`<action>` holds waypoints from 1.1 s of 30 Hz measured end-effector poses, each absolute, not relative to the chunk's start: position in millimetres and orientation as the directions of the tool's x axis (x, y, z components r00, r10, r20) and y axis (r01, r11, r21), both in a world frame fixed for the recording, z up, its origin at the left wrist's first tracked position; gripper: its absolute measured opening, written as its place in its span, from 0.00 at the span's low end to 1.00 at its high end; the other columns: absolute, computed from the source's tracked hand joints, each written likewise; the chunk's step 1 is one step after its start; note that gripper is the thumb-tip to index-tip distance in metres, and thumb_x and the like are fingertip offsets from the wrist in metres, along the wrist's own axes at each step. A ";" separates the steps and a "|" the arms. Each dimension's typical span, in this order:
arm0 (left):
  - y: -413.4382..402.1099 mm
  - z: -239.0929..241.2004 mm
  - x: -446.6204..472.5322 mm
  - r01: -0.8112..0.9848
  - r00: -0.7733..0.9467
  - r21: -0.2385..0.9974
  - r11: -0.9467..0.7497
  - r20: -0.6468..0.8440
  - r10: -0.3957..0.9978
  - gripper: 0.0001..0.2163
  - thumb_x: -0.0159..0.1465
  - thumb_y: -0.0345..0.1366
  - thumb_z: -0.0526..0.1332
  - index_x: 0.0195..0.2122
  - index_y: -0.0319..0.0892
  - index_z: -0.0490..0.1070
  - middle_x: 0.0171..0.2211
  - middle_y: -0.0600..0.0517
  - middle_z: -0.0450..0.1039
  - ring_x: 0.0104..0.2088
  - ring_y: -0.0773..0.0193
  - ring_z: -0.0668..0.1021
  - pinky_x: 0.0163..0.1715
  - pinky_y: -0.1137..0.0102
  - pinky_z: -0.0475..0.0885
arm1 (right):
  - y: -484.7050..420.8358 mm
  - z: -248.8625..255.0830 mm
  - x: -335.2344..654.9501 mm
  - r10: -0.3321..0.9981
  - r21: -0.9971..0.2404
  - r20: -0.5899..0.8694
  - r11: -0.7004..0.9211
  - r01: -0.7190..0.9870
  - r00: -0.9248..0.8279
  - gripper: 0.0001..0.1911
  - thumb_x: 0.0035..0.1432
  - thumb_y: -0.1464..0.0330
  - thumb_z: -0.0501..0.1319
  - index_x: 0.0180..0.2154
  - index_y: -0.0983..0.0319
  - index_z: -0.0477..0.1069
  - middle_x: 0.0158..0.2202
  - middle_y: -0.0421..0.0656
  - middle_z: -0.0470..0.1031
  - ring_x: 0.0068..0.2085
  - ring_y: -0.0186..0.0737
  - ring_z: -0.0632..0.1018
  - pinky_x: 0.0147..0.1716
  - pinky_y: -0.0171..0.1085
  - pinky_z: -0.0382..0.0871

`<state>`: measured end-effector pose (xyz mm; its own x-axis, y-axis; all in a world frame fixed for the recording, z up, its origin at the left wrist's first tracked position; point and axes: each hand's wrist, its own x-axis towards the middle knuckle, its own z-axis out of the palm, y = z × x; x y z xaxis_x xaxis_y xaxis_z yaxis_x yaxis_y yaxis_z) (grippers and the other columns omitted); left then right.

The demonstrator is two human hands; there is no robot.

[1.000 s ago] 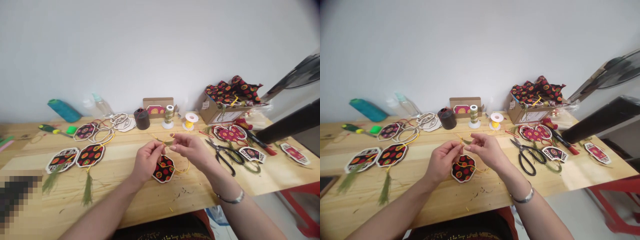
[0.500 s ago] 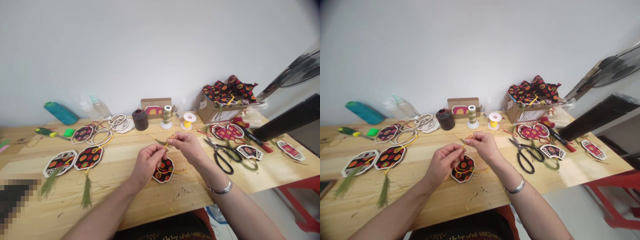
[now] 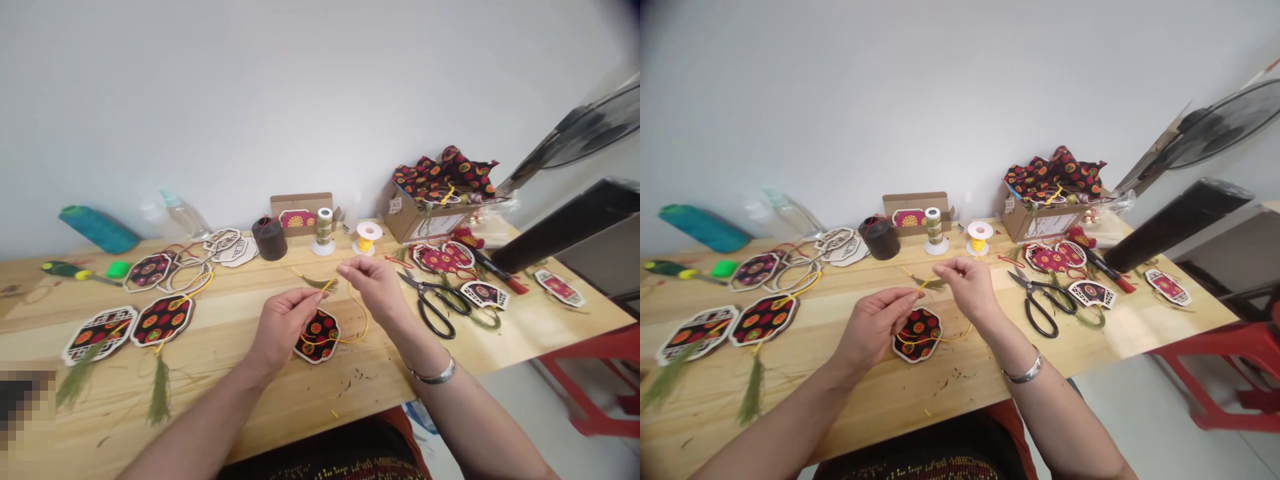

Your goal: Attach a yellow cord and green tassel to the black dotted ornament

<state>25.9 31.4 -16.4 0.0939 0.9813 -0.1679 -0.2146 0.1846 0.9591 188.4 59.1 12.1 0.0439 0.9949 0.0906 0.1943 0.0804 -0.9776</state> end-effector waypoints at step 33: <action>46.4 1.5 14.0 -0.641 0.047 0.719 0.268 -0.312 0.949 0.05 0.51 0.29 0.66 0.29 0.34 0.75 0.11 0.61 0.57 0.13 0.79 0.56 0.11 0.82 0.49 | -2.4 -7.9 228.2 0.946 -0.564 0.156 0.323 0.760 -0.286 0.12 0.60 0.66 0.56 0.43 0.61 0.74 0.39 0.46 0.74 0.37 0.38 0.76 0.38 0.36 0.70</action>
<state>14.0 46.4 1.5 0.0473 0.9489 -0.3119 -0.6407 0.2684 0.7194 228.2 -2.4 -7.9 -0.2855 0.9456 0.1562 0.7600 0.3227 -0.5641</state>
